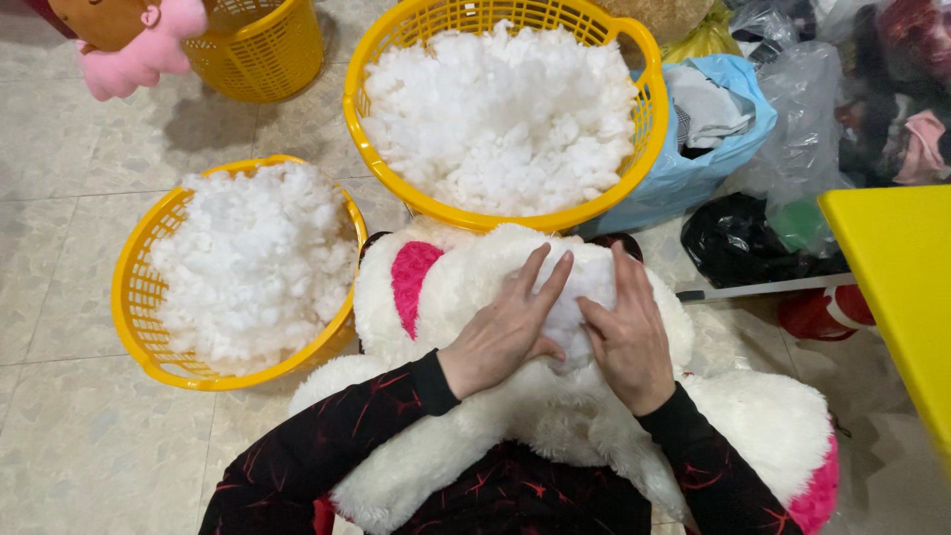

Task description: The person repeatedly takes handfuls of white stuffing from a yellow basket and inserts them into the torso of a large white teddy bear, pressing and distributing the material by hand. The bear remains on the person's lap throughout the clip.

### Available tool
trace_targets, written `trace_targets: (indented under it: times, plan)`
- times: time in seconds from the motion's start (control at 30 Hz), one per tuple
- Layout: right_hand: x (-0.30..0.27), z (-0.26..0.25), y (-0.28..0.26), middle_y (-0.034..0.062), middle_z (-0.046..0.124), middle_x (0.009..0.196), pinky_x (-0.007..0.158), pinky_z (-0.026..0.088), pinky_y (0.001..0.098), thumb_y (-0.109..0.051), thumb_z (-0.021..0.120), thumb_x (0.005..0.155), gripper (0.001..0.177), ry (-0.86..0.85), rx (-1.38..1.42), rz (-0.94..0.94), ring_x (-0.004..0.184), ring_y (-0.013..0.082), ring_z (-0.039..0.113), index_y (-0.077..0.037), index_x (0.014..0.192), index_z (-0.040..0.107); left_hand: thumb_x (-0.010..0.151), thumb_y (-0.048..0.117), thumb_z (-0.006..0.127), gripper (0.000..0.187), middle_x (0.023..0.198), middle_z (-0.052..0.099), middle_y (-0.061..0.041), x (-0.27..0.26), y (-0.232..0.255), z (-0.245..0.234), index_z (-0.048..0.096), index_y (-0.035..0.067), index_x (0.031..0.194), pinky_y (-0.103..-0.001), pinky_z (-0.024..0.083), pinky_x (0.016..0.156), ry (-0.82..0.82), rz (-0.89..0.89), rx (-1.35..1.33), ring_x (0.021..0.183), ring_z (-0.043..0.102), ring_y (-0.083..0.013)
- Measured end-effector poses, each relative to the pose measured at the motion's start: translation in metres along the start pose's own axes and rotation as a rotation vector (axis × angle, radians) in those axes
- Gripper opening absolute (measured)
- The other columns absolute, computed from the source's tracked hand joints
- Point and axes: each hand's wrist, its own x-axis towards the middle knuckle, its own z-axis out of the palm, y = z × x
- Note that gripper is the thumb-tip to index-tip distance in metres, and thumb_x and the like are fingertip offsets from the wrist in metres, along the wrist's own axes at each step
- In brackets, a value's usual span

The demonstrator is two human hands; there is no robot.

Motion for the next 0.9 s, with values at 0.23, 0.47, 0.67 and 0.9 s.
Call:
trace_targets:
  times: [0.23, 0.47, 0.67, 0.9]
  plan:
    - [-0.023, 0.017, 0.014, 0.0136, 0.073, 0.099, 0.081, 0.057, 0.0366, 0.01, 0.064, 0.077, 0.029, -0.202, 0.402, 0.206, 0.096, 0.0309, 0.071, 0.0, 0.104, 0.07, 0.087, 0.002, 0.058, 0.017, 0.101, 0.062, -0.012, -0.002, -0.026, 0.031, 0.063, 0.004, 0.104, -0.041, 0.055, 0.084, -0.12, 0.028, 0.234, 0.1, 0.061, -0.0315]
    - [-0.029, 0.019, 0.03, 0.0153, 0.073, 0.098, 0.078, 0.057, 0.0376, 0.011, 0.063, 0.077, 0.027, -0.115, 0.324, 0.277, 0.093, 0.0321, 0.071, 0.0, 0.101, 0.07, 0.08, 0.0, 0.057, 0.008, 0.091, 0.061, -0.01, -0.015, -0.042, 0.014, 0.062, 0.004, 0.084, -0.04, 0.055, 0.073, -0.057, -0.022, 0.343, 0.094, 0.06, -0.0308]
    - [-0.02, 0.006, 0.025, 0.0134, 0.07, 0.108, 0.082, 0.057, 0.0398, 0.004, 0.069, 0.078, 0.029, -0.096, 0.132, 0.191, 0.1, 0.0307, 0.067, -0.005, 0.106, 0.073, 0.089, 0.001, 0.058, 0.008, 0.113, 0.057, -0.017, -0.011, -0.021, -0.014, 0.058, 0.0, 0.097, -0.042, 0.056, 0.079, -0.105, -0.119, 0.285, 0.099, 0.06, -0.0328]
    - [-0.018, -0.011, -0.003, 0.0163, 0.059, 0.11, 0.07, 0.056, 0.0406, -0.004, 0.066, 0.084, 0.051, -0.249, -0.213, 0.131, 0.094, 0.0307, 0.059, -0.011, 0.134, 0.067, 0.067, 0.004, 0.074, 0.087, 0.143, 0.036, -0.038, -0.023, 0.011, -0.054, 0.037, -0.008, 0.145, -0.053, 0.051, 0.089, -0.095, -0.106, 0.114, 0.113, 0.052, -0.0507]
